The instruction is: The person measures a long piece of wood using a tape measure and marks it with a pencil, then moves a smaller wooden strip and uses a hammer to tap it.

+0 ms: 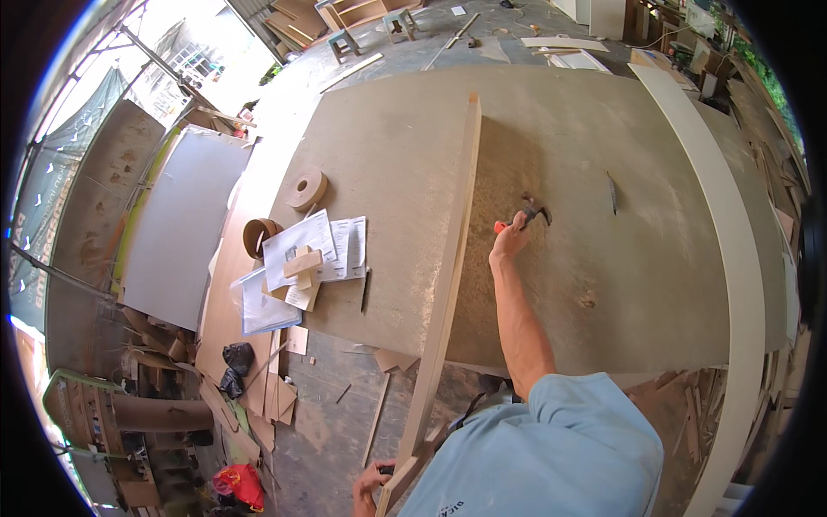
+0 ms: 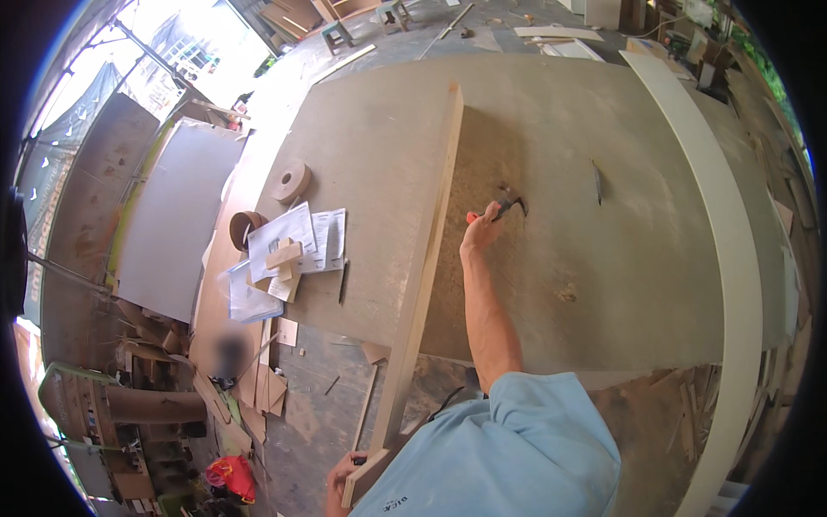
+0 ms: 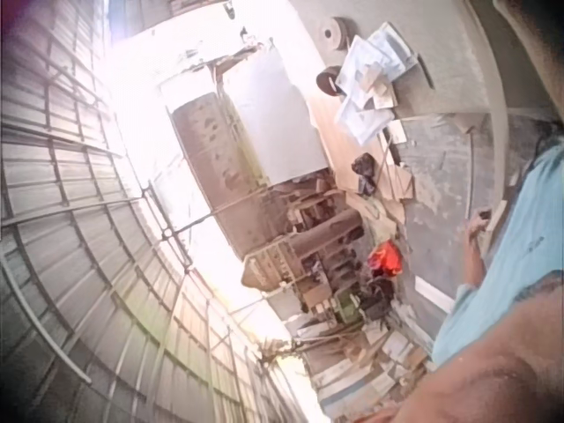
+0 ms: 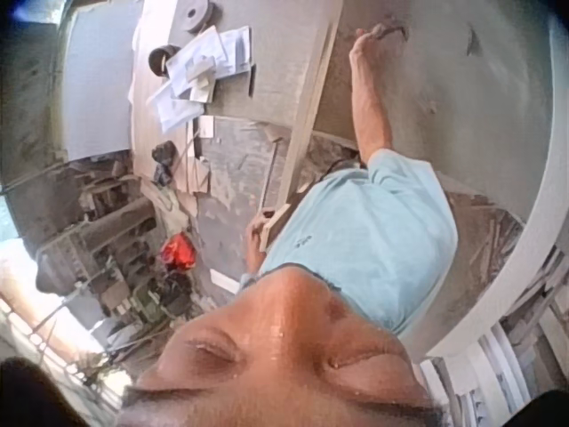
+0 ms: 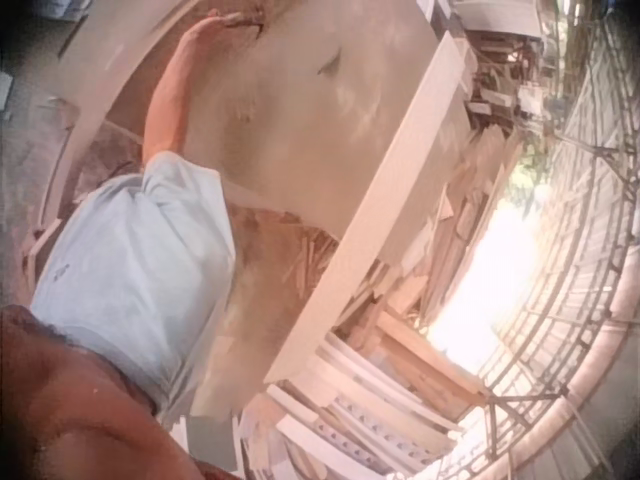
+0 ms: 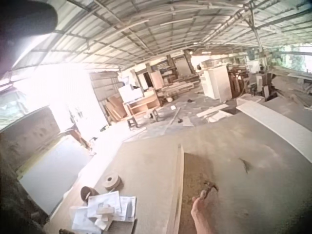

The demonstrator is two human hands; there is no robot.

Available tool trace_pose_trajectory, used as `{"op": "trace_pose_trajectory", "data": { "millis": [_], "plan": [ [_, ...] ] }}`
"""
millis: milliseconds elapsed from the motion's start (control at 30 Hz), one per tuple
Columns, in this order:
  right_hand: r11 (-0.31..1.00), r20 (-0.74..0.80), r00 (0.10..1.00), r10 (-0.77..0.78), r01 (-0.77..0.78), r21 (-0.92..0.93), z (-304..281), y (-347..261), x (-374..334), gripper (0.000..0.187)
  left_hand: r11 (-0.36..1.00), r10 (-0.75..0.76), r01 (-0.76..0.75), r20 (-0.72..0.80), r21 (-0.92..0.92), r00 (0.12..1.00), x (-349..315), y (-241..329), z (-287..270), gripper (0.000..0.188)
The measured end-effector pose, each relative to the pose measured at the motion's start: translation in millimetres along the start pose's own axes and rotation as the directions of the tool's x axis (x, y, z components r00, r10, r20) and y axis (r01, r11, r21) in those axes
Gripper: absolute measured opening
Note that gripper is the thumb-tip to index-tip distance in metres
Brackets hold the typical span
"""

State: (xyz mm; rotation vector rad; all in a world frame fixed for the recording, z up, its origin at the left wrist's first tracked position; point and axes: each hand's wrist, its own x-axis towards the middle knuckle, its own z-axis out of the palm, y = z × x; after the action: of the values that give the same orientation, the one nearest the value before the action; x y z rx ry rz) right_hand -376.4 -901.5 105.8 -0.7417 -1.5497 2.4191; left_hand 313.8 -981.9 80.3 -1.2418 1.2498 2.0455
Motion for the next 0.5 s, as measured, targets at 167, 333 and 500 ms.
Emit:
{"op": "trace_pose_trajectory", "data": {
  "millis": [167,333,500],
  "plan": [
    [0.99,0.239,0.964,0.118,-0.095,-0.106,44,9,2,0.05,0.992,-0.016,-0.007,-0.182,-0.127,0.983,-21,-24,16,0.056],
    [0.962,0.322,0.918,0.232,-0.168,-0.214,59,35,47,0.042,0.985,-0.02,-0.025,-0.259,-0.169,0.966,-20,-18,37,0.06],
    [0.989,0.128,0.986,0.109,-0.12,0.082,80,37,10,0.04,0.976,-0.028,-0.044,-0.322,-0.215,0.946,-25,-21,53,0.063]
  ]
}}
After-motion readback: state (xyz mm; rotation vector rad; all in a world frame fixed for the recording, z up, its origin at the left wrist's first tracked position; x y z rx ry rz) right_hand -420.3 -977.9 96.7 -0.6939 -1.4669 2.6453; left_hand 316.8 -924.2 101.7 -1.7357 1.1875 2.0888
